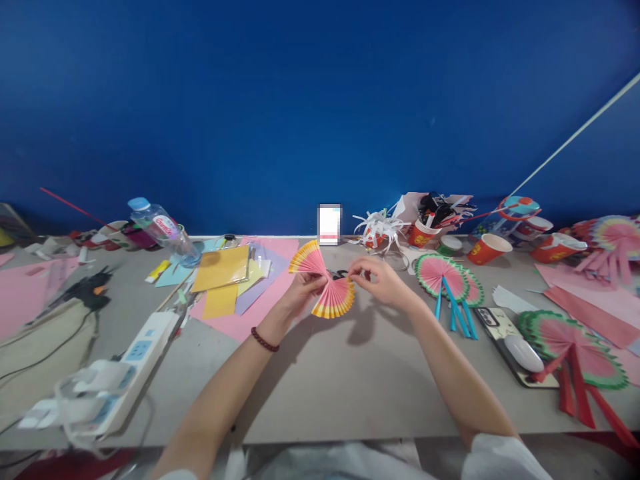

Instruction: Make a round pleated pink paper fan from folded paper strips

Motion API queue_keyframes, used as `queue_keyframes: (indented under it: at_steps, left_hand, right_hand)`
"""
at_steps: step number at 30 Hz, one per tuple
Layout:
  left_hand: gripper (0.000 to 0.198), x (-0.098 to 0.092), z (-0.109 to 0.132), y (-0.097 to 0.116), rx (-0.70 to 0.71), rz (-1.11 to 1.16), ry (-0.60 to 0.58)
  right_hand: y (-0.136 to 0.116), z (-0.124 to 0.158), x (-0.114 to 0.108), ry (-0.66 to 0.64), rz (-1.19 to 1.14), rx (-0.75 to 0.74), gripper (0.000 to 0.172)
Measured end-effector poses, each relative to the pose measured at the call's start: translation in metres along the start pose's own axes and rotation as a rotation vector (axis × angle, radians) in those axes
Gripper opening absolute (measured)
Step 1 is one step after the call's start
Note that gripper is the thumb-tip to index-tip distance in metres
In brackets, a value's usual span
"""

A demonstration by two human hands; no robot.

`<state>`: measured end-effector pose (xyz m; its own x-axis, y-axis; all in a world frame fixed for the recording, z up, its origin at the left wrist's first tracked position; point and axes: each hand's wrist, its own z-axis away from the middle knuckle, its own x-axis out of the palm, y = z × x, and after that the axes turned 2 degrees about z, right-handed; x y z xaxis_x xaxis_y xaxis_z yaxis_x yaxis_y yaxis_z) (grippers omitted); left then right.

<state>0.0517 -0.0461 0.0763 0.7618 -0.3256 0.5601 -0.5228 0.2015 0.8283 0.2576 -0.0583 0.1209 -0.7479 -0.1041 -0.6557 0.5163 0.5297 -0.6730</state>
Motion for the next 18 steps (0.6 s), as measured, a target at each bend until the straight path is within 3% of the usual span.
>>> queue_keyframes:
  at_steps: [6, 10, 18]
  left_hand:
    - [0.030, -0.005, 0.002, -0.001, -0.134, -0.071, -0.012]
    - [0.033, -0.004, 0.005, 0.001, -0.197, -0.113, -0.055]
    - [0.022, -0.001, 0.005, 0.004, -0.208, 0.015, -0.141]
  right_hand:
    - [-0.003, 0.002, 0.007, 0.176, 0.289, -0.131, 0.022]
    - [-0.005, 0.002, 0.012, 0.195, 0.381, -0.183, 0.021]
    - [-0.003, 0.002, 0.005, 0.126, 0.222, -0.156, 0.017]
